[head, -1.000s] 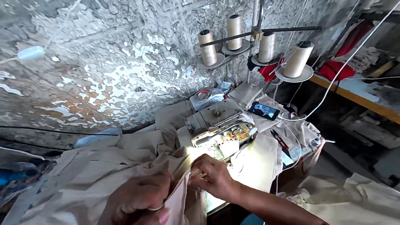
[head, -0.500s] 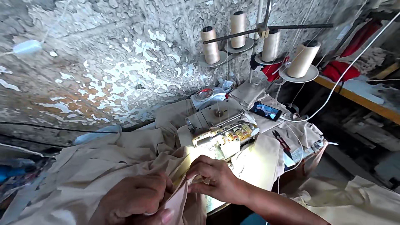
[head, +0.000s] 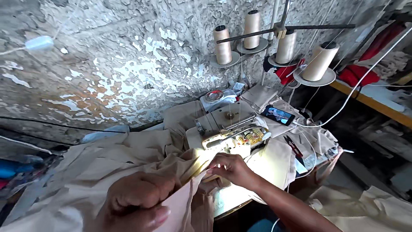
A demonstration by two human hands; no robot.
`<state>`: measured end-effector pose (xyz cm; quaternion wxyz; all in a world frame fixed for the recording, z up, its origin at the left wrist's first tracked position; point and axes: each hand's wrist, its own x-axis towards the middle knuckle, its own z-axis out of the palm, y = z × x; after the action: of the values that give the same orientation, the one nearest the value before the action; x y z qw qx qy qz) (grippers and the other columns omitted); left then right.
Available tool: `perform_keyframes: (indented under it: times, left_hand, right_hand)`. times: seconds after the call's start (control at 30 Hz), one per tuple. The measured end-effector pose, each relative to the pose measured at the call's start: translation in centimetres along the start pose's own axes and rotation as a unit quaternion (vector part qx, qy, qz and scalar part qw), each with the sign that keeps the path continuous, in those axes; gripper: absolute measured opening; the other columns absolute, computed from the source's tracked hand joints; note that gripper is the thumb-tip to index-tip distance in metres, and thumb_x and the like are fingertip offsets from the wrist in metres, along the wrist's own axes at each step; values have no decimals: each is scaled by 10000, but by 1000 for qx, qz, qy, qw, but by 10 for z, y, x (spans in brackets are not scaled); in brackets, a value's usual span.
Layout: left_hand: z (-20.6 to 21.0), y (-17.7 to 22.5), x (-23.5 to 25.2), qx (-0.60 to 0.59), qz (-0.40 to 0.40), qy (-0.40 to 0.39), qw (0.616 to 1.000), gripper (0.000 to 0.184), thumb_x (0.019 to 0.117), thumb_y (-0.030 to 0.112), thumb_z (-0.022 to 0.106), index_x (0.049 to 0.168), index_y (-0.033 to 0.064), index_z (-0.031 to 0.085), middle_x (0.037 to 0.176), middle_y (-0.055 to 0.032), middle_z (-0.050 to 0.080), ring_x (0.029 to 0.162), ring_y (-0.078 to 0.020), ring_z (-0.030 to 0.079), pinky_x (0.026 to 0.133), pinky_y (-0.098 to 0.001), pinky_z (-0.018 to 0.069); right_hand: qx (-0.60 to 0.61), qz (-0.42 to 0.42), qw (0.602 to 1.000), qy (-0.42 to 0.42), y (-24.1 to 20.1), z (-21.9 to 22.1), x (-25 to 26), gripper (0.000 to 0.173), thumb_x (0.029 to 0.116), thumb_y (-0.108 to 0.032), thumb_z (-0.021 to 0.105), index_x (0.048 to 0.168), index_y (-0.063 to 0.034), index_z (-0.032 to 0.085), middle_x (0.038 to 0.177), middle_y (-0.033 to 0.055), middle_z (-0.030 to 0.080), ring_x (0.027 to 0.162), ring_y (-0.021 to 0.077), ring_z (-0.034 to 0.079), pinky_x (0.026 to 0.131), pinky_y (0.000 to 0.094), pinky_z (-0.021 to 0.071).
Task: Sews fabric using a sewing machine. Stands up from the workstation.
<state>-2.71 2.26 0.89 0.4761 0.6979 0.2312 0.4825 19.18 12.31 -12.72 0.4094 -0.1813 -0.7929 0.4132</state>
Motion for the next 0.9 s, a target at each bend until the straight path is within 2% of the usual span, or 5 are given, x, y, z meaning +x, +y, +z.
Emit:
perform_keyframes:
  times: [0.13, 0.23, 0.37, 0.7, 0.9]
  left_hand:
    - [4, -1, 4, -5, 1, -6, 1000, 172, 988, 179, 646, 816, 173, 634, 795, 109, 629, 810, 11, 627, 818, -195, 528]
    - [4, -1, 6, -4, 4, -10, 1000, 178, 992, 191, 644, 815, 170, 628, 784, 110, 616, 798, 16, 614, 808, -187, 519]
    - [2, -1, 7, -7, 1, -20, 1000, 192, 991, 182, 643, 803, 160, 608, 773, 101, 600, 789, 13, 600, 803, -186, 510]
    - [6, -1, 11, 3, -3, 10, 1000, 173, 984, 203, 648, 811, 189, 648, 772, 126, 628, 782, 19, 626, 807, -187, 524]
    - [7, 1, 13, 16, -19, 32, 999, 175, 971, 226, 664, 798, 205, 663, 769, 138, 635, 785, 30, 625, 812, -175, 521]
  right_hand:
    - [-4, 170, 985, -37, 27, -6, -6, 296, 960, -256, 687, 1011, 29, 747, 782, 96, 691, 668, 113, 575, 695, 320, 497]
    - [72, 173, 982, -9, 38, -1, -7, 251, 923, -223, 729, 950, 26, 716, 778, 1, 653, 651, -46, 514, 643, 134, 445]
    - [87, 167, 982, -3, 40, 0, -7, 254, 904, -224, 745, 978, 15, 699, 804, -37, 660, 648, -76, 495, 626, 105, 420]
    - [64, 165, 984, -11, 36, -2, -9, 209, 942, -159, 718, 996, 36, 770, 973, 129, 757, 913, 66, 697, 892, 232, 542]
    - [56, 148, 987, 33, 34, 5, -9, 296, 924, -184, 716, 1068, 73, 695, 917, 122, 701, 771, 70, 621, 766, 225, 523]
